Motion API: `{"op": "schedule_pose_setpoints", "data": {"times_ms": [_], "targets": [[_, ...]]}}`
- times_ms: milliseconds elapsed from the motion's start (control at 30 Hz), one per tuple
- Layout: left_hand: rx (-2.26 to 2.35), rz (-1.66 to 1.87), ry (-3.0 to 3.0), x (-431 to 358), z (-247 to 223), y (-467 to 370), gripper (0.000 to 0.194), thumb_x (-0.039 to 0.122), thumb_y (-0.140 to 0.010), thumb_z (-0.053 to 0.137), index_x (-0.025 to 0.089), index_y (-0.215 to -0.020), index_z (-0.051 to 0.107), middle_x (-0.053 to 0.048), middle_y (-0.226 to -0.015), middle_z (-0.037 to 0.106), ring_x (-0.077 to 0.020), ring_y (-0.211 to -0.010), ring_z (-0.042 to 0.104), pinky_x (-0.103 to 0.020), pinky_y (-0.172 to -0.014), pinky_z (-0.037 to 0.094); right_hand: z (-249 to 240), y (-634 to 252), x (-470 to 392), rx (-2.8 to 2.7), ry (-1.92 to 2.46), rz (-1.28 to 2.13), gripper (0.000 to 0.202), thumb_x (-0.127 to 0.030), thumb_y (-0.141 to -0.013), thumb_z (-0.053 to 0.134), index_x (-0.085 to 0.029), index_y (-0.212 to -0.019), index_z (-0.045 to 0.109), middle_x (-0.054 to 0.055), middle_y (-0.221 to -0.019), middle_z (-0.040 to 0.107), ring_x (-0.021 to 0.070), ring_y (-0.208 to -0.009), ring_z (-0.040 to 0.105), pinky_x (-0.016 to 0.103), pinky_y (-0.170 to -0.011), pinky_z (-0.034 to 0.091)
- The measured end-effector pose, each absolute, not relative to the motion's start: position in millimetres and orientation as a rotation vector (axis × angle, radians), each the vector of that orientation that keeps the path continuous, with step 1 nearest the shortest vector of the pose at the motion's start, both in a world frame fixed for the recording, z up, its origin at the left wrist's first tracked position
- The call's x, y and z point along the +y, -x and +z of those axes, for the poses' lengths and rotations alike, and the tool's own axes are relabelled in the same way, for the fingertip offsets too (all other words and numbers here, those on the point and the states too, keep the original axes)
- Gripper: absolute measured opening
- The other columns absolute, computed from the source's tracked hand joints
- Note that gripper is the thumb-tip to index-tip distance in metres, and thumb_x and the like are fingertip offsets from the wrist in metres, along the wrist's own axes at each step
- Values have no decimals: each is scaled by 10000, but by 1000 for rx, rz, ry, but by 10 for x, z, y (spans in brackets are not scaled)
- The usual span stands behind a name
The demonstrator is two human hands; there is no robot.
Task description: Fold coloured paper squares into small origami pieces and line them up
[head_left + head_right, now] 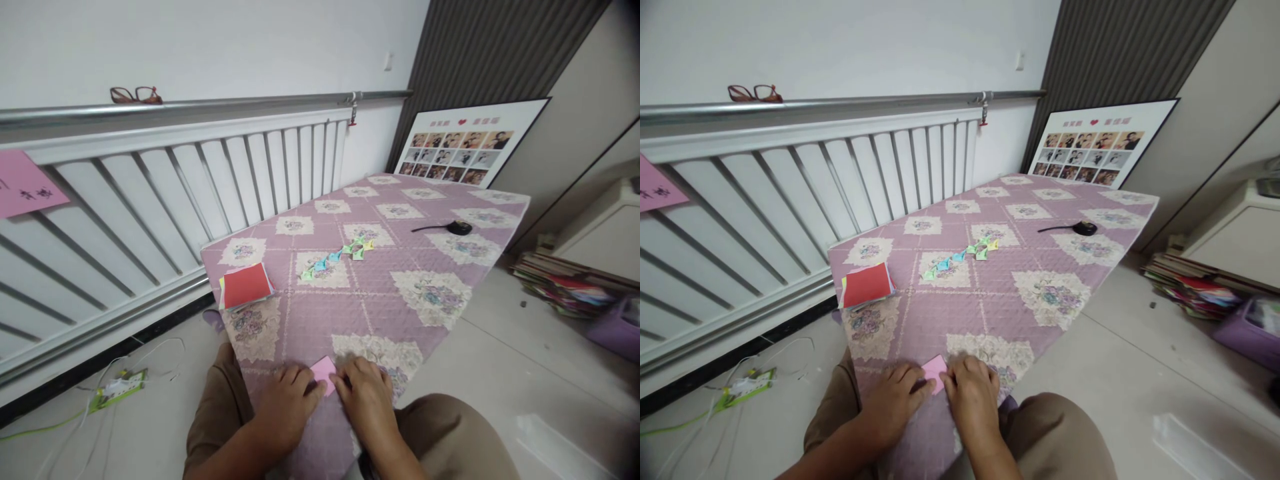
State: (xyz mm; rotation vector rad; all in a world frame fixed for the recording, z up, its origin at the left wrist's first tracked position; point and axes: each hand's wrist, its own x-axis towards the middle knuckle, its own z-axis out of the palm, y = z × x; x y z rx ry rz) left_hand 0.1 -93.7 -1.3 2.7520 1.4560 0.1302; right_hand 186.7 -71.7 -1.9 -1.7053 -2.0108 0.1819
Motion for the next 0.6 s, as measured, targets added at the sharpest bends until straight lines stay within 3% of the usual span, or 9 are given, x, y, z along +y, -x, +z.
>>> {"op": "schedule_pose_setpoints", "data": {"times_ms": [167,300,400,500,600], "targets": [[1567,188,-2550,-951,-31,-85,337,172,-945,395,237,-1256,506,-27,-1199,563,-212,-1074,455,-342,-889,384,-29,-1889,-728,-1987,1772,155,130,-330,-765,686,-241,-789,595,22,-856,595,244,-872,533,385,-777,339],[1611,260,-2349,-842,66,-149,233,202,-934,414,203,-1024,628,-36,-1053,597,-191,-989,495,-322,-884,377,-56,-1897,-728,-1986,1742,130,187,-327,-763,686,-244,-889,576,39,-952,600,260,-931,532,396,-794,351],[1648,295,-2223,-711,147,-171,187,264,-907,465,177,-866,625,-46,-948,592,-188,-912,514,-311,-827,379,-59,-1905,-731,-1992,1722,123,190,-323,-769,676,-248,-907,569,43,-966,604,261,-942,535,401,-803,358],[1701,324,-2101,-599,192,-170,102,241,-843,517,174,-889,579,-42,-949,580,-183,-885,513,-292,-777,371,-52,-1912,-738,-1984,1714,132,179,-325,-777,664,-253,-909,568,43,-970,607,259,-941,538,399,-799,365],[1663,303,-2034,-518,208,-158,179,209,-773,553,181,-950,547,-39,-988,574,-184,-908,508,-285,-777,360,-50,-1916,-742,-1977,1706,131,169,-324,-778,659,-255,-907,574,42,-975,611,257,-946,540,401,-806,366]]}}
